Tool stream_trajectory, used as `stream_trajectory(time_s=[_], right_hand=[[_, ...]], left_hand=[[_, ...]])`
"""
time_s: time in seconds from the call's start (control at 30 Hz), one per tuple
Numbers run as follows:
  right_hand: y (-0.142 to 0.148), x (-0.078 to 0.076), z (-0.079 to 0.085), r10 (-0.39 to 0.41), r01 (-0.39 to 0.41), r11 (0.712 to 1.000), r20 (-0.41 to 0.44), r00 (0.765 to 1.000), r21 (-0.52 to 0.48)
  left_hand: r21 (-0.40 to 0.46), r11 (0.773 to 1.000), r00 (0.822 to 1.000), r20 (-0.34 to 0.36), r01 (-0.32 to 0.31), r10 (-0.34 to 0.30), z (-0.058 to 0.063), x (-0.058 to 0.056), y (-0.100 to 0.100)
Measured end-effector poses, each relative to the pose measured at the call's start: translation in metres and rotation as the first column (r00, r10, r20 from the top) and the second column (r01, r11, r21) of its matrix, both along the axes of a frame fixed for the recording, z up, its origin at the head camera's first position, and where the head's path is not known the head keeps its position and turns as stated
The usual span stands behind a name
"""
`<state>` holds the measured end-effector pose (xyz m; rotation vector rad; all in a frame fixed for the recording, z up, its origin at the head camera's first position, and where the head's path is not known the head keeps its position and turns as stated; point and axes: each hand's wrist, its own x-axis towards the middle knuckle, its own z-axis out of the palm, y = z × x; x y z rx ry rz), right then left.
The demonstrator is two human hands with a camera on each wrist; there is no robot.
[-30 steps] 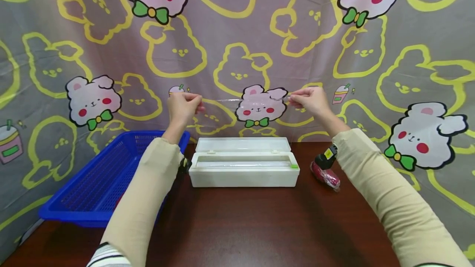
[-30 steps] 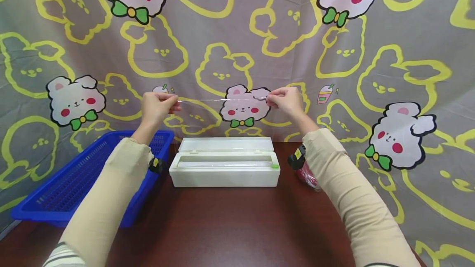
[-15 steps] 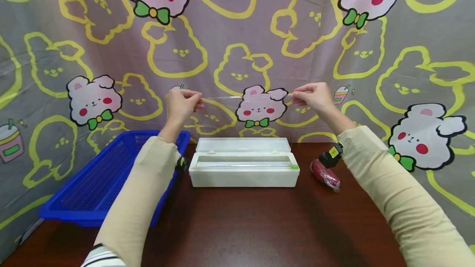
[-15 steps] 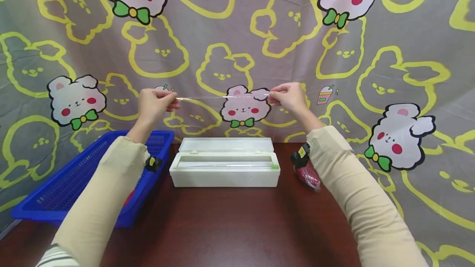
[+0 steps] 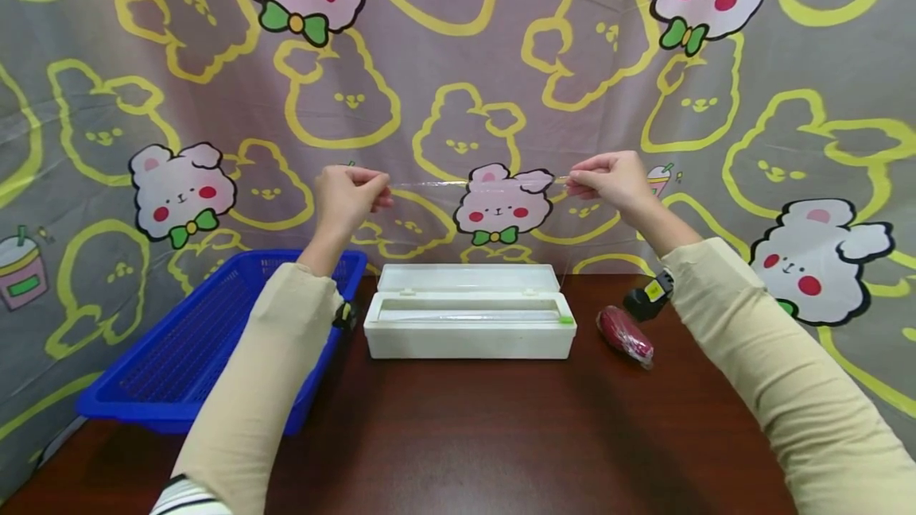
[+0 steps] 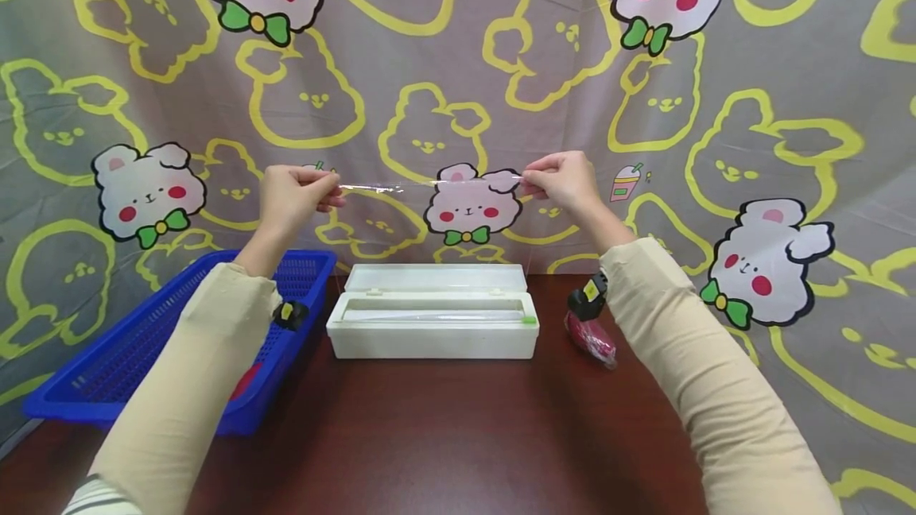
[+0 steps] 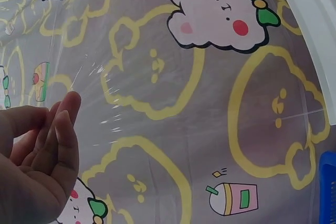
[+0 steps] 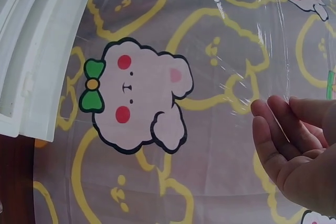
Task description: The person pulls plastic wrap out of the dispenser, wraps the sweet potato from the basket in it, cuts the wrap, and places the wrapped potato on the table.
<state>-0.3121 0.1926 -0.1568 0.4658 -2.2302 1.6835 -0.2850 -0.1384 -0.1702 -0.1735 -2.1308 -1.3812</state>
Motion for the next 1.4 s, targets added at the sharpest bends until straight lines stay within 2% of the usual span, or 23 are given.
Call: stream_trajectory(time_s=[0.13,0.3,0.5,0.57,0.73,0.77,0.87,0.97,1.0,1.1,1.17,1.23,1.3,1.4], right_hand=[[0.001,0.005,0.002,0.008,-0.008,1.000,0.012,1.000,-0.003],[0.003,0.015,0.001,0.012,-0.012,1.000,0.023,1.000,0.009],[0.010,0.038,-0.004,0.051,-0.053,0.997,0.037,0.998,0.055],[0.014,0.047,-0.006,0.100,-0.102,0.993,0.037,0.994,0.053],[0.021,0.074,-0.018,0.187,-0.187,0.977,0.012,0.982,0.107],[0.022,0.080,-0.021,0.188,-0.187,0.973,0.006,0.982,0.137],[0.027,0.100,-0.034,0.190,-0.189,0.955,0.014,0.982,0.228],[0.033,0.120,-0.049,0.222,-0.228,0.932,0.055,0.974,0.282],[0.035,0.126,-0.055,0.239,-0.251,0.924,0.078,0.968,0.288],[0.040,0.142,-0.073,0.318,-0.352,0.896,0.163,0.934,0.271],[0.044,0.149,-0.086,0.385,-0.435,0.869,0.231,0.894,0.234],[0.047,0.155,-0.099,0.452,-0.512,0.840,0.291,0.843,0.179],[0.051,0.159,-0.113,0.503,-0.571,0.812,0.349,0.791,0.124],[0.053,0.162,-0.134,0.560,-0.627,0.779,0.434,0.706,0.017]], left_hand=[[0.000,1.000,1.000,-0.002,0.019,-0.019,-0.001,0.004,-0.002],[-0.051,0.997,0.997,-0.046,0.063,-0.065,-0.006,0.012,-0.005],[-0.072,0.992,0.990,-0.096,0.099,-0.105,-0.016,0.033,-0.007],[-0.077,0.991,0.987,-0.115,0.107,-0.115,-0.020,0.041,-0.009],[-0.058,0.986,0.968,-0.190,0.154,-0.162,-0.037,0.065,-0.011],[-0.032,0.977,0.953,-0.215,0.213,-0.215,-0.054,0.053,-0.019],[-0.027,0.966,0.939,-0.229,0.256,-0.256,-0.068,0.071,-0.021],[-0.051,0.959,0.941,-0.184,0.278,-0.283,-0.082,0.090,-0.023],[-0.081,0.966,0.955,-0.150,0.245,-0.255,-0.074,0.113,-0.016],[-0.129,0.953,0.955,-0.080,0.274,-0.286,-0.088,0.130,-0.018],[-0.162,0.935,0.945,-0.029,0.316,-0.324,-0.098,0.138,-0.020],[-0.197,0.908,0.928,0.015,0.369,-0.373,-0.109,0.145,-0.022],[-0.208,0.871,0.895,0.078,0.445,-0.438,-0.120,0.150,-0.024],[-0.195,0.801,0.823,0.195,0.566,-0.534,-0.137,0.156,-0.026]])
